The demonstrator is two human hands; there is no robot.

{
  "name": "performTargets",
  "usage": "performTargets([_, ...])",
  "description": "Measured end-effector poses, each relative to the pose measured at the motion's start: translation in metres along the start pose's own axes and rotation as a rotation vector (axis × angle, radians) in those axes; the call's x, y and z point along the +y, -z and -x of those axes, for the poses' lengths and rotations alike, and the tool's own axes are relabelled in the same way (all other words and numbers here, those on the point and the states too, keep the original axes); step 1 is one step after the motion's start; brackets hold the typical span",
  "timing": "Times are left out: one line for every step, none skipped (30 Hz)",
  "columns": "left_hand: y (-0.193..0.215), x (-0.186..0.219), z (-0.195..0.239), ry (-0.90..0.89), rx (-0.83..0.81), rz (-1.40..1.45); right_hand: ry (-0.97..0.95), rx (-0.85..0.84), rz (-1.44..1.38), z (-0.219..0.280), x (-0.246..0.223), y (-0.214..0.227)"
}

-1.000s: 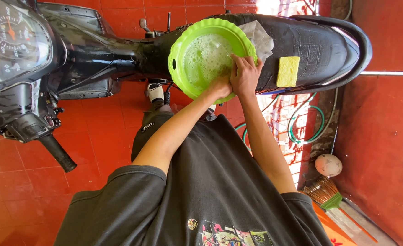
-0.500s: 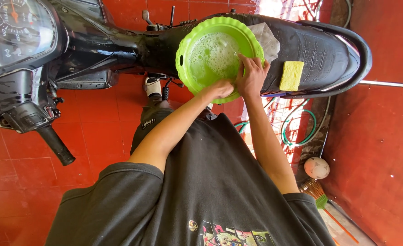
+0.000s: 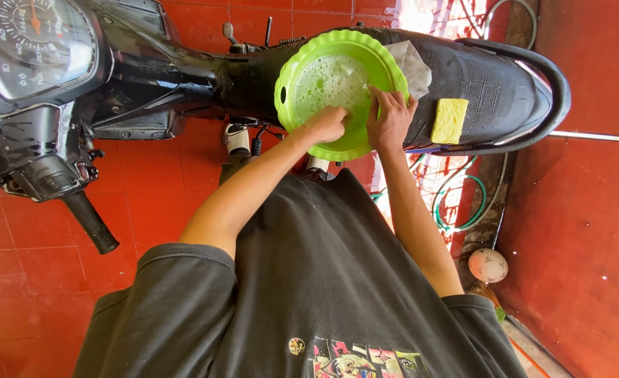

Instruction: The person washes a metal spoon in a green plastic basin filled with soapy water. They scrub the spoon with their hands and rinse it in the basin, which is placed on the seat of a black scooter. A yellow sponge and a white cloth are visible on the scooter seat nearby.

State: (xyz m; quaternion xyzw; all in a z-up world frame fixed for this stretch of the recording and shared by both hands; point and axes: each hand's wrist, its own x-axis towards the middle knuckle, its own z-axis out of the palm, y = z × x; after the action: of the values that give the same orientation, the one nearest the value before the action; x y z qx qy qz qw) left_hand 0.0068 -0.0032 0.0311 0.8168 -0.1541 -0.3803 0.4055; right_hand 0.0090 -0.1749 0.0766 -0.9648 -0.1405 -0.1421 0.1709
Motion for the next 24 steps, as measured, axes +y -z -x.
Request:
performTargets([0.03,0.047,0.034,-0.069,0.083,0.048,0.0,0.001,-0.002,0.0,0.002,-0.002])
performTargets([0.059,0.09,0.078,-0.138,0.164,0.098,-0.002,0.001,-0.004,0.003,0.004,-0.003])
performTargets([0.021,0.056,0.022,-0.139,0.164,0.099,-0.002,0.001,-0.002,0.002,0.004,-0.002])
performTargets([-0.021,0.016,-0.019,-0.252,0.29,-0.003,-0.001,-0.001,-0.008,0.002,0.003,-0.001])
performTargets([-0.062,-0.024,-0.053,-0.364,0.415,-0.105,0.0,-0.004,-0.014,0.002,0.002,0.0])
performTargets([-0.07,-0.025,-0.058,-0.365,0.415,-0.105,0.0,-0.003,-0.013,0.004,0.005,-0.003])
performTargets([-0.078,-0.026,-0.062,-0.319,0.359,-0.074,-0.002,-0.01,-0.018,0.006,0.008,-0.006])
performTargets([-0.086,-0.026,-0.068,-0.275,0.304,-0.043,-0.003,-0.015,-0.022,0.007,0.012,-0.009])
performTargets([-0.09,-0.029,-0.073,-0.277,0.304,-0.043,-0.004,-0.014,-0.02,0.006,0.012,-0.007])
performTargets([-0.094,-0.034,-0.076,-0.206,0.22,0.002,-0.004,-0.014,-0.019,0.006,0.01,-0.006])
performTargets([-0.098,-0.038,-0.078,-0.134,0.136,0.048,-0.005,-0.014,-0.018,0.006,0.008,-0.005])
performTargets([-0.103,-0.042,-0.08,-0.132,0.137,0.041,-0.006,-0.009,-0.023,0.008,0.009,-0.005])
performTargets([-0.108,-0.044,-0.081,-0.059,0.056,0.08,-0.009,-0.019,-0.01,0.01,0.01,-0.006])
performTargets([-0.106,-0.048,-0.085,0.013,-0.019,0.112,-0.01,-0.021,0.003,0.007,0.012,-0.008])
performTargets([-0.103,-0.055,-0.086,0.013,-0.013,0.1,-0.009,-0.008,-0.003,0.004,0.009,-0.011])
performTargets([-0.108,-0.057,-0.088,0.082,-0.095,0.138,-0.013,-0.005,0.005,0.005,0.01,-0.01])
performTargets([-0.112,-0.059,-0.089,0.15,-0.177,0.176,-0.018,-0.002,0.013,0.007,0.011,-0.01])
performTargets([-0.114,-0.063,-0.091,0.147,-0.176,0.169,-0.019,0.005,0.014,0.006,0.01,-0.007])
performTargets([-0.115,-0.068,-0.093,0.217,-0.255,0.207,-0.019,-0.004,0.017,0.005,0.009,-0.005])
performTargets([-0.118,-0.074,-0.092,0.293,-0.335,0.247,-0.018,-0.018,0.016,0.006,0.006,-0.003])
performTargets([-0.091,-0.058,-0.069,0.295,-0.334,0.243,-0.021,-0.014,0.014,0.006,0.006,-0.005])
performTargets([-0.065,-0.04,-0.045,0.282,-0.388,0.163,-0.03,-0.011,0.022,0.006,0.007,-0.007])
performTargets([-0.039,-0.023,-0.021,0.269,-0.44,0.082,-0.039,-0.007,0.031,0.007,0.007,-0.008])
performTargets([-0.03,-0.022,-0.013,0.269,-0.44,0.081,-0.04,-0.006,0.031,0.007,0.007,-0.009])
